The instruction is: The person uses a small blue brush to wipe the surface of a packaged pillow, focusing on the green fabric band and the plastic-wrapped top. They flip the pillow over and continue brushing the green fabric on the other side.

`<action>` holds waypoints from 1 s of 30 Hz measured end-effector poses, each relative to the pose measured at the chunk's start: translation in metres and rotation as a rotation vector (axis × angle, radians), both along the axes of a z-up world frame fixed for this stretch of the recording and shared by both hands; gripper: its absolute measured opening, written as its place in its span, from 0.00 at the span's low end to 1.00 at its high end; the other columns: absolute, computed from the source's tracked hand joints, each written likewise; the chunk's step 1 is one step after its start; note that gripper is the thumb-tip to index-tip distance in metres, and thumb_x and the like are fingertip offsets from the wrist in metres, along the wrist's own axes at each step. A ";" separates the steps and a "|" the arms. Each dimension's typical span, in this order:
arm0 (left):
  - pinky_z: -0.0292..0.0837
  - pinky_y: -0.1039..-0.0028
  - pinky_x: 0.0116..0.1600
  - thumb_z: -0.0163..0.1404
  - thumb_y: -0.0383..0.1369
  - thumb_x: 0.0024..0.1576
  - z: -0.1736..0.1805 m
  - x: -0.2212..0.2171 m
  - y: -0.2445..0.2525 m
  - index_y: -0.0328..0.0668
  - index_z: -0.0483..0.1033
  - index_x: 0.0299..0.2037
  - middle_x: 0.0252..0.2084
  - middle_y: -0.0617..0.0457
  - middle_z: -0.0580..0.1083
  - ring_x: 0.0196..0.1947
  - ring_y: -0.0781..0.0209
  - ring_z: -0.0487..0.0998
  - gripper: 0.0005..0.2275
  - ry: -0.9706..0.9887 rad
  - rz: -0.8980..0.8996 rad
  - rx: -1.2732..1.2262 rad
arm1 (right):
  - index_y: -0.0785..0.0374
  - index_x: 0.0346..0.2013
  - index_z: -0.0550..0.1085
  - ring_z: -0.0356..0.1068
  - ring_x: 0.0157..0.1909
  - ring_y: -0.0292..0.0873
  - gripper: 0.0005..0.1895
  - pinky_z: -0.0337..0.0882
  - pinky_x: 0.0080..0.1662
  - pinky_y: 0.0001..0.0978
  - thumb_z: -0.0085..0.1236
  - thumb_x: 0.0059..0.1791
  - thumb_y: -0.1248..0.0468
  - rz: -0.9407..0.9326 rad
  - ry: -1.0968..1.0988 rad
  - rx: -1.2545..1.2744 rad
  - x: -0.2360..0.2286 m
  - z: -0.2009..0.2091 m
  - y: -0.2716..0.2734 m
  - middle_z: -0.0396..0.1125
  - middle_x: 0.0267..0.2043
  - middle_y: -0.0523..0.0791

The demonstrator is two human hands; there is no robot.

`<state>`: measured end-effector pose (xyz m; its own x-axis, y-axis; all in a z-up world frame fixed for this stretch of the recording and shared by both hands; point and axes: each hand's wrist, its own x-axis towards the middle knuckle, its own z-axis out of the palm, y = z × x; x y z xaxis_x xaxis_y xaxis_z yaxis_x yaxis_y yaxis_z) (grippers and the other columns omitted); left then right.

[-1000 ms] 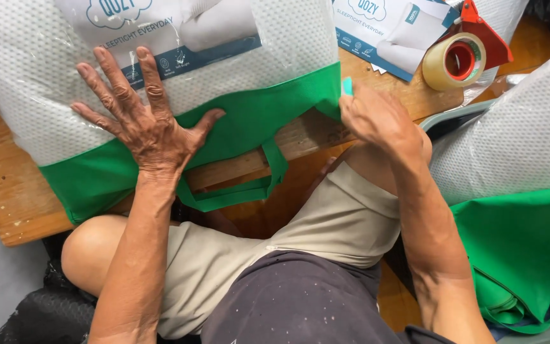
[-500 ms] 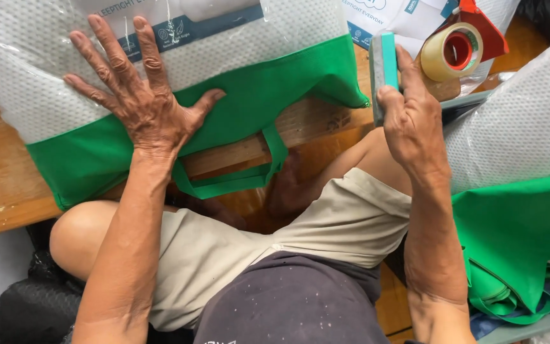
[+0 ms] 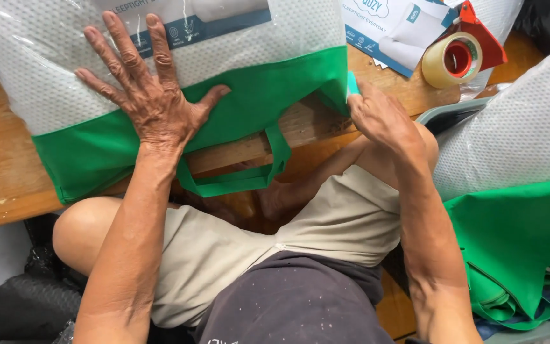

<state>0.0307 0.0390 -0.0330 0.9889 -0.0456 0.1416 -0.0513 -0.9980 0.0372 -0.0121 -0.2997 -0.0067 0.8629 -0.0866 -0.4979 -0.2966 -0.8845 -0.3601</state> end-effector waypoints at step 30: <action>0.27 0.25 0.72 0.31 0.94 0.51 -0.030 0.003 0.004 0.60 0.43 0.79 0.78 0.33 0.41 0.77 0.23 0.37 0.58 -0.110 0.030 0.145 | 0.48 0.76 0.56 0.54 0.33 0.35 0.31 0.60 0.33 0.29 0.37 0.56 0.56 -0.292 -0.616 0.523 0.079 -0.025 -0.003 0.52 0.52 0.44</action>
<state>0.0340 0.0433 -0.0628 0.9690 -0.0444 0.2432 -0.0177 -0.9937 -0.1111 0.0672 -0.3029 -0.0313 0.9714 -0.2371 0.0144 -0.1038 -0.4782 -0.8721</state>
